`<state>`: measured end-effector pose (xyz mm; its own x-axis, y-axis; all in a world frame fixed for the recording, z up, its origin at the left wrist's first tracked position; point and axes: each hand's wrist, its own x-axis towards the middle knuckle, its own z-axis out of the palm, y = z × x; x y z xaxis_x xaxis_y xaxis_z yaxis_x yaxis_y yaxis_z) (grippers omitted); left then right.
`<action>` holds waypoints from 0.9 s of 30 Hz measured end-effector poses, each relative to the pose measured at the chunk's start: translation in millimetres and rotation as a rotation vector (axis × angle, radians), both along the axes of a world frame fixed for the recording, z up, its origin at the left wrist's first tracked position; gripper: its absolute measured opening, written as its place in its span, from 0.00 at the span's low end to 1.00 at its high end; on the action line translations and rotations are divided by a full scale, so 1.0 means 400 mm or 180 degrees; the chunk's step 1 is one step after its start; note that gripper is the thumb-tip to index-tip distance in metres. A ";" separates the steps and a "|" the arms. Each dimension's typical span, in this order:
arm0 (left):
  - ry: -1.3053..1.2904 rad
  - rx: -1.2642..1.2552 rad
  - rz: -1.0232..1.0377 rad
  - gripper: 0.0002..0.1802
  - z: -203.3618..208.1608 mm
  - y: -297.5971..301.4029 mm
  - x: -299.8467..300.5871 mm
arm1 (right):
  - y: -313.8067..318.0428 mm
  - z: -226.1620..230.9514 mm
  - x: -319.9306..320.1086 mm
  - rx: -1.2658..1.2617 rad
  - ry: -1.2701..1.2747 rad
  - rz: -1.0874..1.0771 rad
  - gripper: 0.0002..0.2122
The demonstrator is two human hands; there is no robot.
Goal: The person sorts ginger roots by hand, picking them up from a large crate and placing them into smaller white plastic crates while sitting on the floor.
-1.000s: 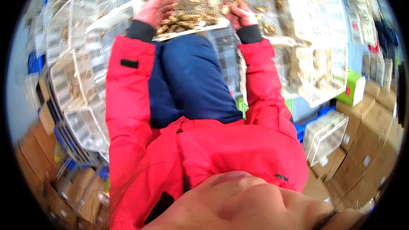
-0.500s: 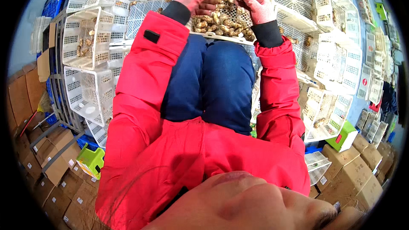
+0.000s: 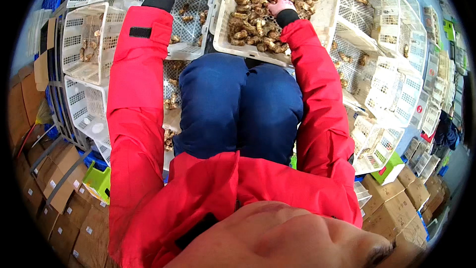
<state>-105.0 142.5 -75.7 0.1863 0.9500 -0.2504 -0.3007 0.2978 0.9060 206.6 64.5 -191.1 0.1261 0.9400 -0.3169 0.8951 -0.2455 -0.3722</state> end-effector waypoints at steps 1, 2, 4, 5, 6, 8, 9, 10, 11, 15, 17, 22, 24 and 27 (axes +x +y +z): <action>-0.0031 -0.0016 0.0025 0.24 -0.006 -0.002 0.004 | 0.002 -0.016 -0.007 -0.0052 -0.0214 0.0136 0.20; -0.0042 -0.0030 0.0061 0.24 -0.017 -0.007 0.000 | 0.004 -0.031 -0.023 -0.0101 -0.0408 0.0284 0.20; -0.0491 -0.0504 -0.0261 0.24 -0.050 -0.045 0.005 | 0.010 -0.031 -0.056 -0.0196 -0.0562 0.0230 0.21; -0.0251 -0.0464 -0.0435 0.25 -0.031 -0.078 0.054 | 0.008 -0.039 -0.033 -0.0115 -0.0516 0.0154 0.21; -0.0211 -0.0596 -0.0524 0.26 -0.032 -0.090 0.069 | 0.006 -0.034 -0.031 -0.0040 -0.0455 0.0133 0.21; -0.0217 -0.0592 -0.0736 0.27 -0.014 -0.114 0.091 | 0.013 -0.023 -0.018 -0.0148 -0.0372 0.0106 0.20; -0.0213 -0.0529 -0.0827 0.26 0.000 -0.125 0.110 | 0.015 -0.023 -0.009 -0.0208 -0.0357 0.0164 0.20; -0.0210 -0.0467 -0.0919 0.25 0.013 -0.137 0.130 | 0.015 -0.021 0.001 -0.0269 -0.0343 0.0222 0.20; -0.0307 -0.0435 -0.0934 0.24 0.048 -0.152 0.143 | 0.016 -0.004 -0.004 -0.0406 -0.0221 0.0195 0.19; -0.0942 -0.0263 -0.0724 0.21 0.179 -0.203 0.205 | 0.007 0.026 0.070 -0.0348 -0.0222 -0.0251 0.17; -0.1413 -0.0182 -0.0396 0.17 0.268 -0.270 0.264 | 0.000 0.042 0.110 -0.0184 -0.0196 -0.0639 0.16; -0.1487 -0.0204 -0.0245 0.17 0.233 -0.369 0.327 | 0.034 0.085 0.060 0.0113 -0.0266 -0.0369 0.18; -0.1343 -0.0489 -0.0207 0.17 0.214 -0.373 0.330 | 0.055 0.056 0.035 0.0150 -0.0396 -0.0036 0.18; -0.1304 -0.0486 0.0007 0.17 0.209 -0.360 0.337 | 0.077 -0.023 0.019 -0.0121 -0.0950 -0.0042 0.18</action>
<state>29.9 -1.5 7.8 0.2976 0.9083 -0.2939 -0.6269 0.4181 0.6574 214.4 95.3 -200.2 0.2311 0.9259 -0.2989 0.9602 -0.2665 -0.0833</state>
